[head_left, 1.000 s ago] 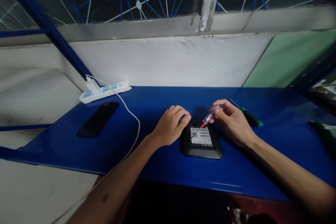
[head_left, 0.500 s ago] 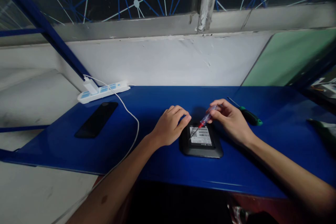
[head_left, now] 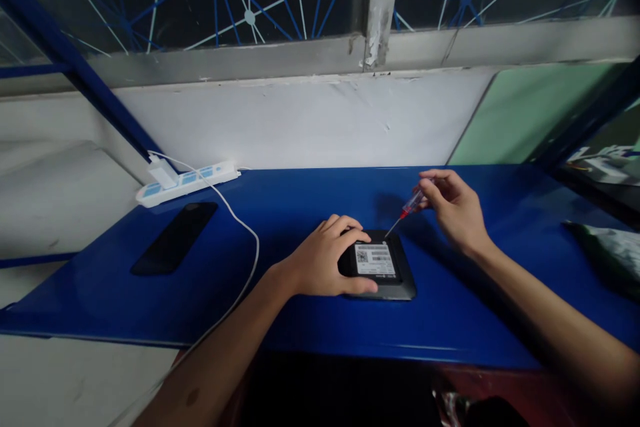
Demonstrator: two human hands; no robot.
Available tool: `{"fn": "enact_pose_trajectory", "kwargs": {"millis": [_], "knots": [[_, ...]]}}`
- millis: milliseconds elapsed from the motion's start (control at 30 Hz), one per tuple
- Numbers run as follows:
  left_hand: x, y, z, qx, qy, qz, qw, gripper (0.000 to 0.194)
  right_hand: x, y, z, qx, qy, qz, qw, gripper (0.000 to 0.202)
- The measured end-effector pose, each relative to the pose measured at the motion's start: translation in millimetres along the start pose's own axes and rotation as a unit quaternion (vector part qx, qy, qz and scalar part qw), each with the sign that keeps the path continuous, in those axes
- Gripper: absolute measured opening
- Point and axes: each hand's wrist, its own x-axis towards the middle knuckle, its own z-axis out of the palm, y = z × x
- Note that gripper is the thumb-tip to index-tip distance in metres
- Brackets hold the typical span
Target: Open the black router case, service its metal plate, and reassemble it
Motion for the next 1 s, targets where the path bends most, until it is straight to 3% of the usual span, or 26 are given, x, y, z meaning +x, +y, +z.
{"fn": "enact_pose_trajectory", "kwargs": {"millis": [133, 433, 833, 1000], "knots": [[-3.8, 0.0, 2.1, 0.007, -0.023, 0.007, 1.000, 0.090, 3.0, -1.6, -4.9, -0.013, 0.011, -0.029, 0.999, 0.026], [-7.8, -1.7, 2.5, 0.023, -0.050, -0.007, 0.998, 0.103, 0.6, -4.3, -3.4, -0.017, 0.011, -0.043, 0.999, 0.023], [-5.8, -2.3, 0.5, 0.028, -0.039, -0.010, 0.999, 0.099, -12.1, -12.0, 1.0, -0.004, -0.045, -0.054, 0.998, 0.027], [-4.9, -5.4, -1.1, 0.042, -0.031, -0.028, 0.998, 0.100, -13.2, -11.0, 2.9, 0.007, -0.039, -0.049, 0.998, 0.030]]}}
